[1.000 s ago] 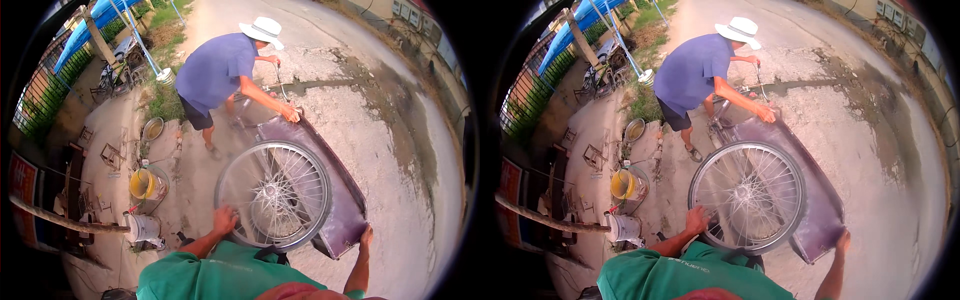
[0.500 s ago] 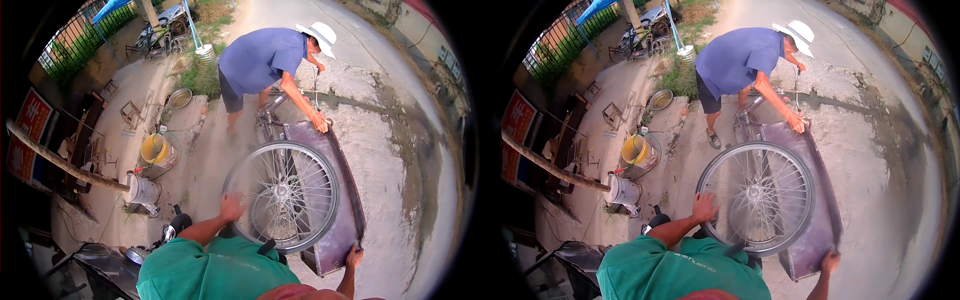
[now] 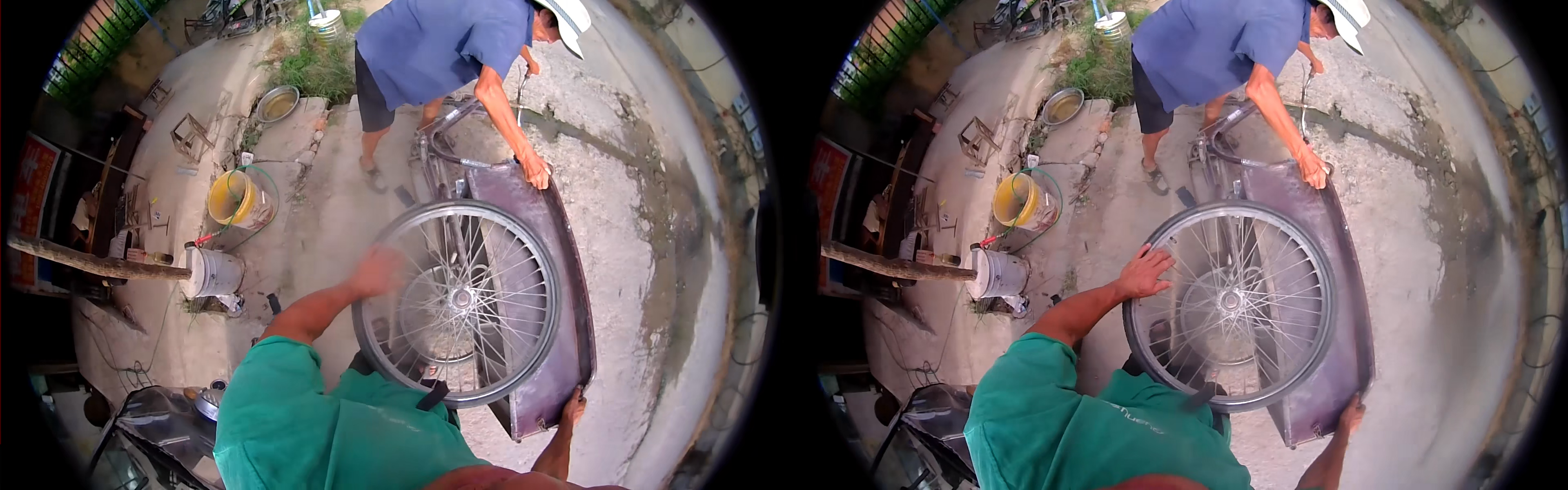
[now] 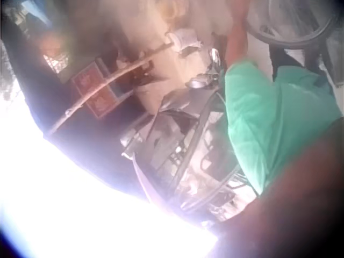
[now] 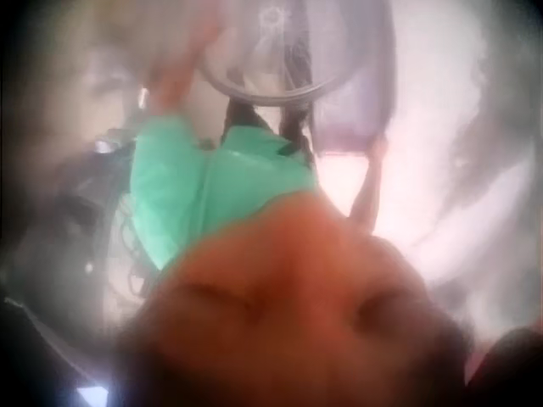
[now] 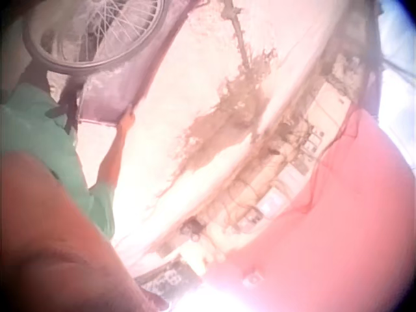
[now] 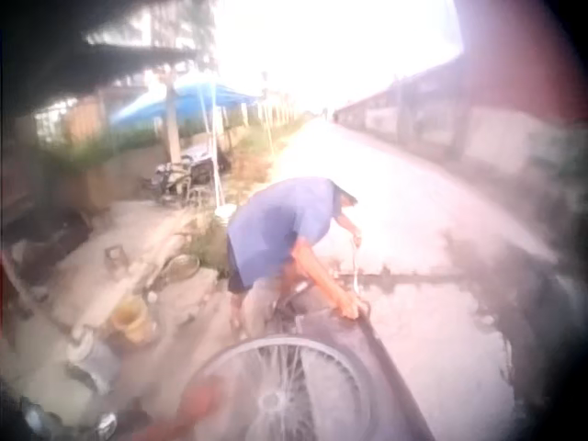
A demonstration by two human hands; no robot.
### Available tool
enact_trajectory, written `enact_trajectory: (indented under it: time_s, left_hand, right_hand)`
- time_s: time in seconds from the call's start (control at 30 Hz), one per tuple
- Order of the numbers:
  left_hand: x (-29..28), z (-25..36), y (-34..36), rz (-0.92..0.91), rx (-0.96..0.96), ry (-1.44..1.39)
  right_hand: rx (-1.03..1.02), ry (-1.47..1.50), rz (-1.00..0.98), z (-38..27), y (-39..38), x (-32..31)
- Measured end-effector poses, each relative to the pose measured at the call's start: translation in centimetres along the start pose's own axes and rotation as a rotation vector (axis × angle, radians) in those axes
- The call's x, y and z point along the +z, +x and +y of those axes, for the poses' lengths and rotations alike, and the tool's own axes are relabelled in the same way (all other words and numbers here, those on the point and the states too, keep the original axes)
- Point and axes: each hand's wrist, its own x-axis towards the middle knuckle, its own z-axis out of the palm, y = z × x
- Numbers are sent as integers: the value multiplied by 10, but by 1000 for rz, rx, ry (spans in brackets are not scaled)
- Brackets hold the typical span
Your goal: The person handles a bicycle wheel and places it onto a cart, then uses a tool to work on the wheel's valve area.
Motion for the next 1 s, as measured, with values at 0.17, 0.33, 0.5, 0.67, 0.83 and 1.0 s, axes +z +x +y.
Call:
enact_trajectory:
  time_s: [0.17,0.33,0.5,0.67,0.83,1.0]
  left_hand:
    - [-2,-27,29,-18,135,64]
    - [-19,-9,49,-144,125,14]
    - [28,5,23,-9,18,137]
    - [55,97,-27,393,-417,-47]
    - [64,259,-88,706,-539,-286]
    - [91,373,-147,682,-659,-579]
  right_hand:
    - [-40,-87,-26,-12,8,-4]
    - [-101,-18,-43,-8,16,-17]
    - [-201,2,-70,6,35,-21]
    - [-374,406,-463,17,51,-33]
    - [-372,511,-529,43,70,-20]
    - [-356,555,-505,53,73,-17]
